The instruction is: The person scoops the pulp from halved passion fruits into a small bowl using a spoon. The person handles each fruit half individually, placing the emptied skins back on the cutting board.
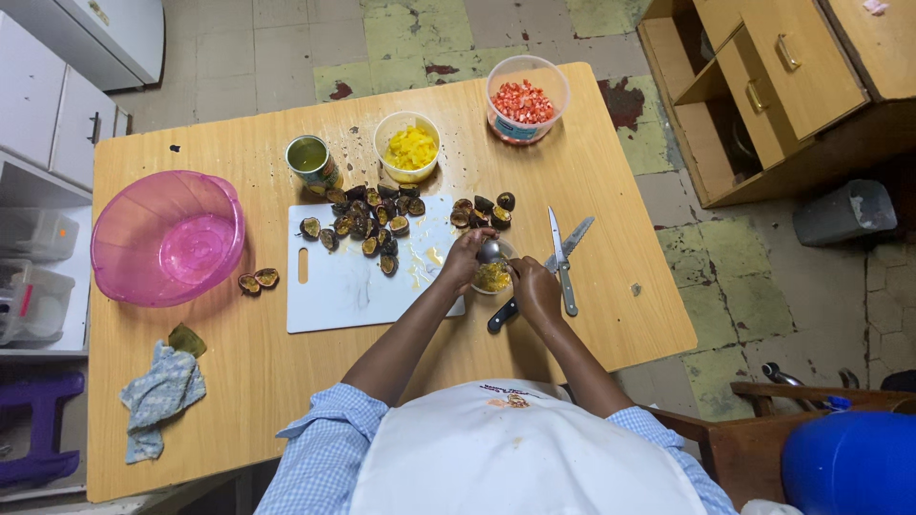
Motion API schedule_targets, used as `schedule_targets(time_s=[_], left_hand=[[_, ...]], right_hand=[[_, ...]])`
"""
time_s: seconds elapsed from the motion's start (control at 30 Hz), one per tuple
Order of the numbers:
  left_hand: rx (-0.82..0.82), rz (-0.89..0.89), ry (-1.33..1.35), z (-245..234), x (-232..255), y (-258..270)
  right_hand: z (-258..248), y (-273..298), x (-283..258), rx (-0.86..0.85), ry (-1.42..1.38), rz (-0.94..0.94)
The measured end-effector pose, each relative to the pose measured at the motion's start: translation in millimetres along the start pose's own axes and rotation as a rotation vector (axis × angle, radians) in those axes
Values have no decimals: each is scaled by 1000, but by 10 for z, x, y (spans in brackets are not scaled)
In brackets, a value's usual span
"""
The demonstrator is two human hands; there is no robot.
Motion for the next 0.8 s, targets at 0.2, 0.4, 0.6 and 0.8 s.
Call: schedule_targets(time_s=[0.2,0.4,0.6,0.8], left_hand=[[56,-33,-65,-159,-164,-45],[50,-49,-70,-100,-120,43],[83,-53,-26,-155,-110,61],[162,-81,82,78,109,215]], right_hand=[[-56,23,68,-14,33,37],[33,53,92,-26,-76,-7],[-44,61,346,-30,-82,43],[-12,-8,371,-28,-174,-116]])
Point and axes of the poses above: each hand's wrist, its own y-axis away from the middle knuckle, its own z-axis out of the palm, x = y × z, the point moved 6 cm from there along -y, towards the middle knuckle, and after that the axes turned 3 degrees about -x, right-handed, at the moved point
